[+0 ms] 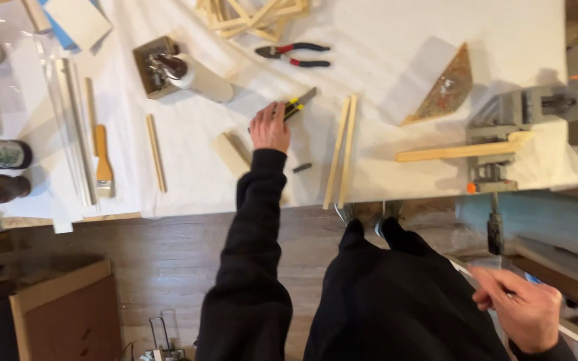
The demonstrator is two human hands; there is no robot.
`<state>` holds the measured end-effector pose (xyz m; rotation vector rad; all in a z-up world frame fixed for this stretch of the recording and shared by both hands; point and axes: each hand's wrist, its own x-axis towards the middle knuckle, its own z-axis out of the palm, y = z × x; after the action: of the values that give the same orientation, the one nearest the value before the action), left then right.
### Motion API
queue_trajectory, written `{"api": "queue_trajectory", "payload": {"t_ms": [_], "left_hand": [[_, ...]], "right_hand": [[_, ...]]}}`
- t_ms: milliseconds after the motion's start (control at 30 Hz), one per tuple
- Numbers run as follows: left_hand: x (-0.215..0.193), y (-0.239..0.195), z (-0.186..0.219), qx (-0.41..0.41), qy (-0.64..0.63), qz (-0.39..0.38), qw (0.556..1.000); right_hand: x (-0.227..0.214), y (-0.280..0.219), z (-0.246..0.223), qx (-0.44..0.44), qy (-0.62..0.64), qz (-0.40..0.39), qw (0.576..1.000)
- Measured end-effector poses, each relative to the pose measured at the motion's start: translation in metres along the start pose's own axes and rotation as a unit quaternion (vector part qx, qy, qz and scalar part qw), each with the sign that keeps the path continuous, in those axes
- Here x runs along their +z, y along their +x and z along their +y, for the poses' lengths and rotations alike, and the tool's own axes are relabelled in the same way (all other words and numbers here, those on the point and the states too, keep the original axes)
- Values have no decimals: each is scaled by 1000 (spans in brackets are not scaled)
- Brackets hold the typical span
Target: The person assembles a wooden picture frame at a workbench. They apply wood glue to mitered stick ends, fit the sticks together in a corner clamp vise, tighten the clamp, tap joints with a hammer, and trim excess with a utility knife before removing the finished frame.
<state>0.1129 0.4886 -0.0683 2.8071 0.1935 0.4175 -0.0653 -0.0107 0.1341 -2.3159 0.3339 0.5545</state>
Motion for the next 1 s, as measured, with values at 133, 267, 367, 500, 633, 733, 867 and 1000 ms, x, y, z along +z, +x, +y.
{"api": "queue_trajectory", "payload": {"t_ms": [133,267,367,500,633,733,867,1000], "left_hand": [[-17,-3,9,-18,-48,40,998],[-24,9,-14,-185,-125,126,966],[-35,44,-63,-402,-170,319,841],[-69,83,-87,-316,-265,330,849],[-65,63,-88,-281,-293,264,875],[-115,50,-11,-232,-314,290,874],[-142,-14,106,-356,-837,234,345],[-165,-46,262,-257,-623,89,734]], "right_hand": [[10,13,-40,3,57,3,998],[-6,13,-62,-108,-6,-30,994],[-3,12,39,-82,-80,-2,993],[8,13,-7,86,-14,72,994],[-1,31,-84,-92,51,-58,993],[48,68,9,-48,6,-108,993],[68,83,-56,-22,346,-355,868],[62,95,-161,-30,540,-392,744]]}}
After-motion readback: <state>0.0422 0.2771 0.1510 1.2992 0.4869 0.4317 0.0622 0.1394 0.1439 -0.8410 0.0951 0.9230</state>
